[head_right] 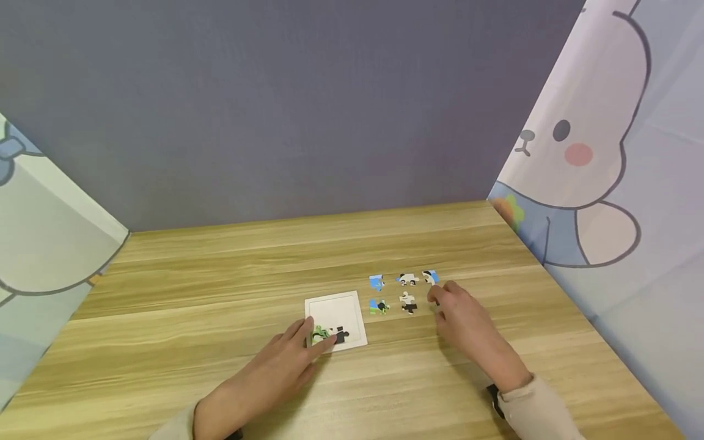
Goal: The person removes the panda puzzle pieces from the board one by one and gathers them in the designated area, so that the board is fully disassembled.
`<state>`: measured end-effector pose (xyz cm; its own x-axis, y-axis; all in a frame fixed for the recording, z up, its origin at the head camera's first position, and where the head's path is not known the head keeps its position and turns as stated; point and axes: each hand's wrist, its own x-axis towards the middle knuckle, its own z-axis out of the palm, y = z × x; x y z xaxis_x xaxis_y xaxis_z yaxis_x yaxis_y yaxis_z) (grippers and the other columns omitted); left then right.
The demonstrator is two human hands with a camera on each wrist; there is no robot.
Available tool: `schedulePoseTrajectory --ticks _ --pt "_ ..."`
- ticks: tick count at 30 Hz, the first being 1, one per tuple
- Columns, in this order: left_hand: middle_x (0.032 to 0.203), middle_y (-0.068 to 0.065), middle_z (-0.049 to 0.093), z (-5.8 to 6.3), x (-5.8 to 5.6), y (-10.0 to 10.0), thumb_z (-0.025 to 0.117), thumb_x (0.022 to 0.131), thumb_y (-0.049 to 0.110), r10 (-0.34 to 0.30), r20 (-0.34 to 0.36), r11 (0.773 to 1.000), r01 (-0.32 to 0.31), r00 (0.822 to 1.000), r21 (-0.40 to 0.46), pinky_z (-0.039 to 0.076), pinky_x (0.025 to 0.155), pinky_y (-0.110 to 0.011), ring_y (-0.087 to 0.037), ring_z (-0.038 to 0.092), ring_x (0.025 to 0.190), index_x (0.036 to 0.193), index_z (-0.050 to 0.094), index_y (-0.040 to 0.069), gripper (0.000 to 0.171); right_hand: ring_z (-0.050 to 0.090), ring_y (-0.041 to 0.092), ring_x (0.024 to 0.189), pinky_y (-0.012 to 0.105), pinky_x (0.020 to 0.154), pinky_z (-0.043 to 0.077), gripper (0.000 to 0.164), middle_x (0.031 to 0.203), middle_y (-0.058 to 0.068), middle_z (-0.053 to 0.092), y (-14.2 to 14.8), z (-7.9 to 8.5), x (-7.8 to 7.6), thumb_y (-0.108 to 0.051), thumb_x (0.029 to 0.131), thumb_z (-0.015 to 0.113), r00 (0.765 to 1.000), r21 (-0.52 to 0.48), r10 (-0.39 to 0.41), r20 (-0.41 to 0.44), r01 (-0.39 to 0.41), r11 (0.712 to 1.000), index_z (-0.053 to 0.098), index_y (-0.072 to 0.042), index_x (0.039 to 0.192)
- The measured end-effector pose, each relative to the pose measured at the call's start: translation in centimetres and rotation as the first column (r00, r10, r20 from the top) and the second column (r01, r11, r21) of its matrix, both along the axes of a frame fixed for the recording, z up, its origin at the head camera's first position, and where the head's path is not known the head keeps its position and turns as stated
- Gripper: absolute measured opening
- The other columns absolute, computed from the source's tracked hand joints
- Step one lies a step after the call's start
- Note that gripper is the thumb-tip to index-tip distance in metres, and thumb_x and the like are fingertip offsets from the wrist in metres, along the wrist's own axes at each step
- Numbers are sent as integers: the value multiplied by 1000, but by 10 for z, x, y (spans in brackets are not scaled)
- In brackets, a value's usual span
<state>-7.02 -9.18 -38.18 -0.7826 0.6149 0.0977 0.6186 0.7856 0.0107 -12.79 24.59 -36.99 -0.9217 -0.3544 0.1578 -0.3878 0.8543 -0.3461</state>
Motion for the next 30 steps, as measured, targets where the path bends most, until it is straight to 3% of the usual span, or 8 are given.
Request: schedulePoseTrajectory --ticks 4,8,16,20,22,26,30 --pt "130 -31 56 -1 0 -4 73 91 21 -7 -15 1000 7 1000 -6 57 77 -45 -40 58 121 138 61 25 49 50 8 72 25 60 48 27 96 5 63 -33 2 -4 11 79 65 990 1 142 -24 -142 990 68 -4 101" --pt "128 -30 58 -2 -1 -4 74 89 21 -15 -60 1000 14 998 -21 58 74 -43 -38 59 119 137 62 25 49 57 11 78 24 64 51 26 99 5 66 -65 4 -11 10 82 65 960 2 280 -18 -280 960 69 -5 103" --pt "129 -29 59 -1 1 2 72 92 25 1 -38 998 -4 999 -60 58 78 -42 -39 60 119 138 60 27 48 63 17 86 28 72 53 26 99 8 68 -116 4 -20 10 86 61 886 -49 452 105 -449 892 69 -2 108" --pt "132 -29 57 0 1 1 71 93 26 2 -10 998 -2 1000 -66 58 81 -43 -39 59 121 140 59 27 48 59 13 84 26 74 51 18 99 4 65 -131 0 -20 3 90 66 845 -103 478 240 -468 878 68 -6 105" --pt "133 -29 56 0 1 0 71 93 24 2 3 997 -1 1000 -77 57 83 -43 -39 58 122 141 58 26 50 55 11 82 25 73 50 15 98 3 62 -135 -2 -19 1 90 67 835 -116 477 275 -463 879 67 -8 102" --pt "133 -31 55 0 1 1 73 92 21 4 21 995 -2 1000 -104 57 84 -44 -41 57 123 143 56 25 55 52 10 80 25 72 48 14 97 1 60 -138 -4 -16 -2 90 69 842 -96 456 287 -449 889 65 -10 102" --pt "137 -31 52 -1 3 5 74 91 20 26 56 993 -19 998 -115 57 86 -43 -41 54 126 145 51 13 58 52 10 83 26 74 48 17 98 0 59 -137 -5 -14 -3 89 70 853 -73 429 298 -428 901 64 -10 103"
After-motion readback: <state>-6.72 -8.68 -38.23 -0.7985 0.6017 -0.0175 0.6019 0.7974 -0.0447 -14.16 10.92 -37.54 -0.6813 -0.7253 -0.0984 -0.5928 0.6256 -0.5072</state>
